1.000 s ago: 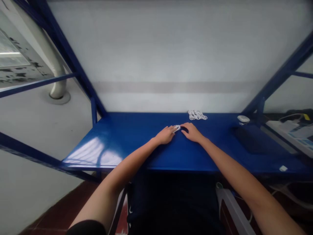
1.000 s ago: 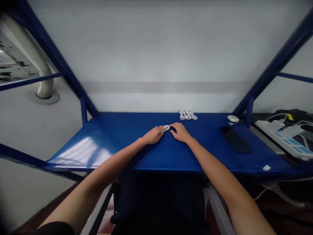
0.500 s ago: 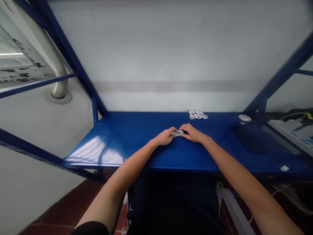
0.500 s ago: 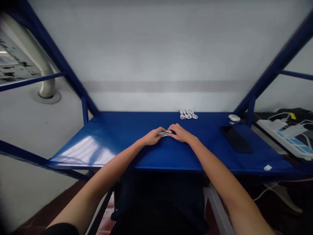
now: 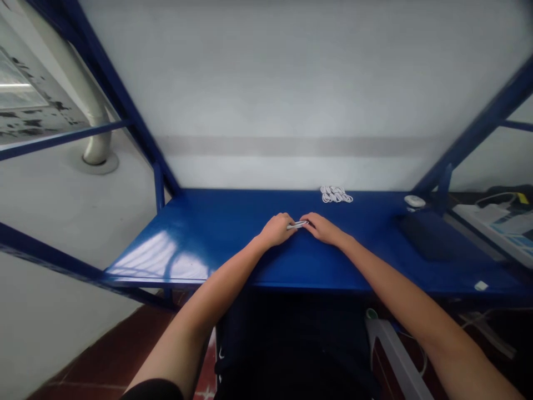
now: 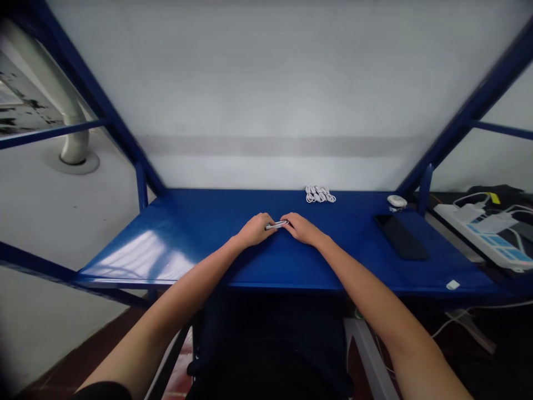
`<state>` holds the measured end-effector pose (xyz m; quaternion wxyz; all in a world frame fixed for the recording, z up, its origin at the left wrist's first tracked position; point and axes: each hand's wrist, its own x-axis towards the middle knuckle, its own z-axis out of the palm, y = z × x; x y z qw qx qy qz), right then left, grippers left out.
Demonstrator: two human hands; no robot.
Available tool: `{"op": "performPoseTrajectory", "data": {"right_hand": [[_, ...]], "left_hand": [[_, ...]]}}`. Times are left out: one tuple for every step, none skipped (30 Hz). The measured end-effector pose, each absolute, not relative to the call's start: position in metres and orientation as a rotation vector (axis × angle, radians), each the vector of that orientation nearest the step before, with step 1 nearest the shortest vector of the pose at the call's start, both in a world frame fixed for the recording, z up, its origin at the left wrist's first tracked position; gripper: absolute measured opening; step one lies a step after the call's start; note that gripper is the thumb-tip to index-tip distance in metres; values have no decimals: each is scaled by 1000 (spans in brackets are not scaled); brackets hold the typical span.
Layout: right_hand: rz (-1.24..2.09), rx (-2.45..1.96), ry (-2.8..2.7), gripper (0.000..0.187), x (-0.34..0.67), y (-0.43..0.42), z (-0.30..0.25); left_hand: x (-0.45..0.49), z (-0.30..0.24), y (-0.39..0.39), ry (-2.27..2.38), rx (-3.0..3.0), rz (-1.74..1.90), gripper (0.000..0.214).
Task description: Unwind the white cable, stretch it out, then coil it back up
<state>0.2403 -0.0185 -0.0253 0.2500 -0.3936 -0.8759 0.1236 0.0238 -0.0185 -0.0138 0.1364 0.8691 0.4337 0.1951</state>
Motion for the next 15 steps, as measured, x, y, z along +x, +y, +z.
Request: {"op": "performPoseTrajectory", "data": {"right_hand": [[365,-1076,-2359,25,239,-18,-25],[397,-1086,-2331,25,237,-18,-25],[428,-1099,-2303,24,235,-18,-25],[460,-1111,-2276,24,234,-18,-25],[488,-1121,-2252,23,233,-18,-25],[512,-1126,-2232,23,232,-18,-25],[528,-1127,-2215,23,232,-18,-25],[540,-1123,-2202,23,231,-18,-25],[553,-1115,-2191,23,231,-18,-25],[567,-1106,-2178,23,231,-18,-25],[584,-1097,-2160,22,231,-17,-26],[604,-1092,-2135,22,231,-17,-26],[629,-1090,-2101,23,231,-16,-27],[657,-1089,-2060,24,230,-16,-27],[690,-1085,-2015,24,230,-15,-27]], "left_hand": [[24,-13,-18,1270,2490,571,25],[25,-12,-18,1280,2464,571,25],[25,-11,-18,1289,2442,563,26],[25,-10,-19,1296,2429,549,26],[25,-8,-20,1308,2423,533,26],[26,-6,-22,1321,2427,520,27],[26,-5,-23,1334,2437,512,27],[27,-4,-25,1345,2451,510,27],[27,-3,-26,1350,2461,513,27],[27,-3,-27,1346,2462,522,27],[27,-4,-27,1325,2453,535,27],[27,-5,-25,1294,2430,552,26],[26,-6,-24,1262,2393,572,27],[25,-7,-21,1234,2346,591,28],[24,-8,-19,1213,2295,603,30]]}}
